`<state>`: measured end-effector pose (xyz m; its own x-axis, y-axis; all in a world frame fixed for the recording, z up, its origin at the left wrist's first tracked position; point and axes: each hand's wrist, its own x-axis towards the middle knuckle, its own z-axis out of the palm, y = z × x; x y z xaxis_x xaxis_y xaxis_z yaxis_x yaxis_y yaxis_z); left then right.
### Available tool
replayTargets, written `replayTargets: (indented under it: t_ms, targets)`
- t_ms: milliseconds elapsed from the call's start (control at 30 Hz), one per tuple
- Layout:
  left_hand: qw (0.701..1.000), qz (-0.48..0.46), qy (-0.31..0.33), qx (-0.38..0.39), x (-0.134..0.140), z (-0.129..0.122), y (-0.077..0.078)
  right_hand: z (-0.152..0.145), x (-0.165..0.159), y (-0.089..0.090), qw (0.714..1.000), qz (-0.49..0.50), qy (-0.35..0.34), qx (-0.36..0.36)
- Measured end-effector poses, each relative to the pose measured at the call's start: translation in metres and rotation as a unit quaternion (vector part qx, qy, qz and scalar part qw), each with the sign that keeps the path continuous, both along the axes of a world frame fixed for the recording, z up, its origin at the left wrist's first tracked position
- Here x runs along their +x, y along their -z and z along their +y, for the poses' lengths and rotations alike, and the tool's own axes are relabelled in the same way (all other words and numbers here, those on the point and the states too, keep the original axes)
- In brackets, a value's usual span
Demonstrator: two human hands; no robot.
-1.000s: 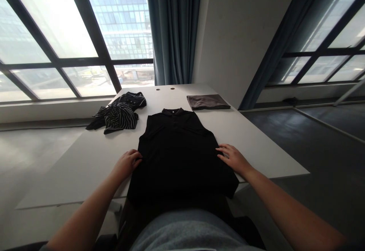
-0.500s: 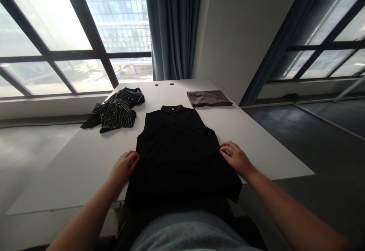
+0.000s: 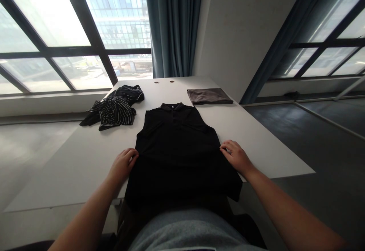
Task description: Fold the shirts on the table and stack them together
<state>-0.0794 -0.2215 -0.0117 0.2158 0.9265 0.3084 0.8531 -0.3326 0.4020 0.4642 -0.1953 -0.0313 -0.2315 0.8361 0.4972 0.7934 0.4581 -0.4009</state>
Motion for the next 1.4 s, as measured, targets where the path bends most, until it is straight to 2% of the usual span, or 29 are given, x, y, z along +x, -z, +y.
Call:
replayTargets:
  t_ms: [267, 533, 733, 900, 1000, 1233, 1400]
  targets:
    - [1.000, -0.012, -0.001, 0.010, -0.001, 0.000, 0.002, 0.000, 0.001, 0.003, 0.999, 0.020, -0.004, 0.032]
    - [1.000, 0.003, -0.005, -0.002, -0.003, 0.002, 0.007, 0.002, 0.001, 0.005, 1.000, -0.012, 0.000, 0.022]
    - [1.000, 0.008, -0.004, -0.002, -0.002, 0.002, 0.007, -0.001, 0.000, 0.000, 1.000, -0.012, 0.004, 0.010]
    - [0.999, 0.029, -0.016, -0.008, -0.004, 0.002, 0.010, -0.002, 0.002, 0.000, 0.993, -0.069, -0.072, -0.062]
    - [0.999, 0.044, -0.018, -0.021, -0.005, 0.000, 0.010, -0.003, 0.005, 0.004, 0.985, -0.116, -0.081, -0.099]
    - [0.996, 0.078, -0.006, -0.031, -0.008, -0.014, 0.011, -0.016, 0.012, 0.007, 0.978, -0.150, -0.088, -0.112]
    - [0.993, 0.103, 0.050, -0.015, -0.022, -0.038, 0.008, -0.044, 0.017, -0.001, 0.987, -0.115, -0.090, -0.063]
